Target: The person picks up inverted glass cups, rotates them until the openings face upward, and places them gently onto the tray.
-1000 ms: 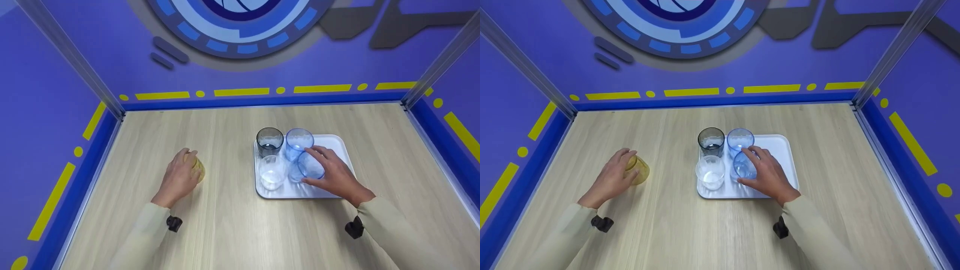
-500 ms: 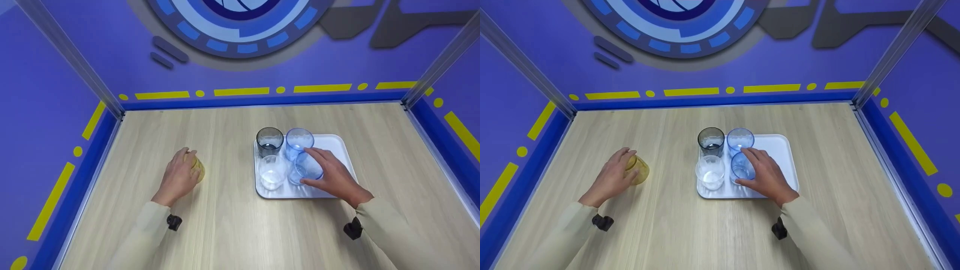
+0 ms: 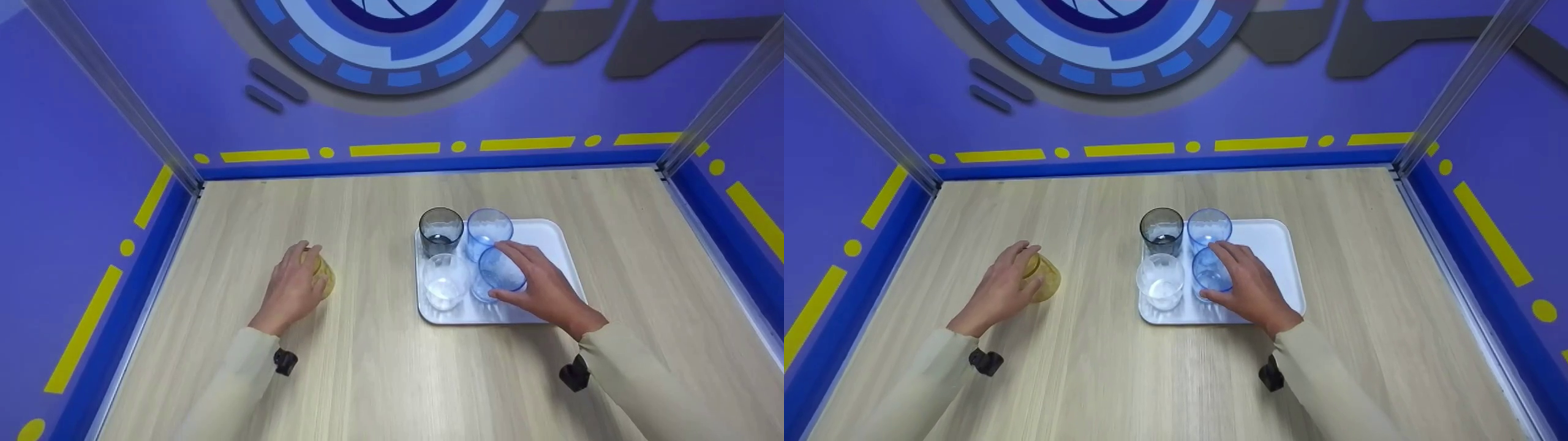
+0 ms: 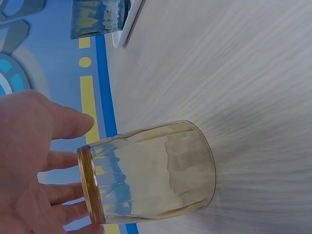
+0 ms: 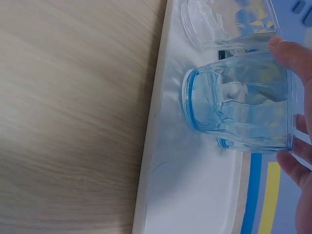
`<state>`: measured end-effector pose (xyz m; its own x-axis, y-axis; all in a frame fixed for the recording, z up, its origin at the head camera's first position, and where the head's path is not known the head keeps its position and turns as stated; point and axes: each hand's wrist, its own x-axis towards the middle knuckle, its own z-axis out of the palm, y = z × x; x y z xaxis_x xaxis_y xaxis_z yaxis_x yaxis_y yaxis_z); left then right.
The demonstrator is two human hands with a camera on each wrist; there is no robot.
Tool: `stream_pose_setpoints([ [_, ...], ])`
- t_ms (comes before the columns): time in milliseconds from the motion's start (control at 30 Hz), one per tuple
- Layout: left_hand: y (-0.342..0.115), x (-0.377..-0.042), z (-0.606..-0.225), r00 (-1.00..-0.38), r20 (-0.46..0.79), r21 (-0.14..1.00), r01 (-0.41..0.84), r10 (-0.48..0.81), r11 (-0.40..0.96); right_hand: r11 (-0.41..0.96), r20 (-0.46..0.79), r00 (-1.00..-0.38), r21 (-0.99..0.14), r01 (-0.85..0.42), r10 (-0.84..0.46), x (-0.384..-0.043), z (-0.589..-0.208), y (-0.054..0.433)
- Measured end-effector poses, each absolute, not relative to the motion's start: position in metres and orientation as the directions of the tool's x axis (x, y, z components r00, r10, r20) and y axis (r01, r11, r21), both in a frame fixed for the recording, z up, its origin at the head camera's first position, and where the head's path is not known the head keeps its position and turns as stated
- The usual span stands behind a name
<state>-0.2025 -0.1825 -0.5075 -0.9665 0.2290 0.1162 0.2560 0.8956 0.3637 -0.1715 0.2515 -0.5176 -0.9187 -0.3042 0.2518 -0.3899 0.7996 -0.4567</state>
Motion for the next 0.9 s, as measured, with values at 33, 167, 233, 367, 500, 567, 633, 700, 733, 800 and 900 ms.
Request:
stream_pose_setpoints([
  [33,-0.1825,-0.2025,-0.5079,-0.966,0.121,0.362,0.259,0.23,0.895,0.799,0.249,-0.92,-0.459,-0.388,-0.303,-0.1717,-0.5176,0.2514],
  [167,-0.1823,-0.2034,-0.509,-0.96,0.142,0.346,0.275,0.24,0.897,0.797,0.253,-0.919,-0.461,-0.39,-0.303,-0.1722,-0.5186,0.2511],
  [233,-0.1823,-0.2038,-0.5095,-0.959,0.149,0.338,0.28,0.243,0.899,0.797,0.266,-0.915,-0.454,-0.398,-0.304,-0.1724,-0.5193,0.2509],
  [367,-0.1827,-0.2047,-0.5098,-0.961,0.138,0.33,0.274,0.241,0.903,0.796,0.288,-0.909,-0.447,-0.407,-0.302,-0.173,-0.5206,0.2502],
  [500,-0.1833,-0.2054,-0.5102,-0.964,0.121,0.332,0.266,0.239,0.905,0.799,0.273,-0.915,-0.455,-0.394,-0.296,-0.1734,-0.5213,0.2489],
  [567,-0.1835,-0.2058,-0.5104,-0.964,0.118,0.337,0.264,0.238,0.904,0.8,0.261,-0.919,-0.459,-0.387,-0.295,-0.1737,-0.5215,0.2482],
  [633,-0.1837,-0.2062,-0.5105,-0.965,0.115,0.339,0.262,0.237,0.903,0.8,0.252,-0.923,-0.465,-0.379,-0.291,-0.1738,-0.5212,0.2475],
  [700,-0.1839,-0.2063,-0.5104,-0.965,0.111,0.338,0.26,0.236,0.904,0.801,0.246,-0.925,-0.467,-0.374,-0.289,-0.1738,-0.521,0.2469],
  [733,-0.1838,-0.2064,-0.5102,-0.966,0.11,0.337,0.259,0.236,0.905,0.801,0.246,-0.925,-0.467,-0.374,-0.289,-0.1738,-0.5211,0.2468],
  [800,-0.1835,-0.2065,-0.5101,-0.966,0.106,0.333,0.257,0.235,0.907,0.804,0.246,-0.926,-0.465,-0.372,-0.287,-0.1738,-0.5213,0.2464],
  [900,-0.1832,-0.2067,-0.5097,-0.967,0.102,0.332,0.253,0.232,0.909,0.804,0.256,-0.923,-0.458,-0.379,-0.289,-0.1741,-0.5224,0.2461],
])
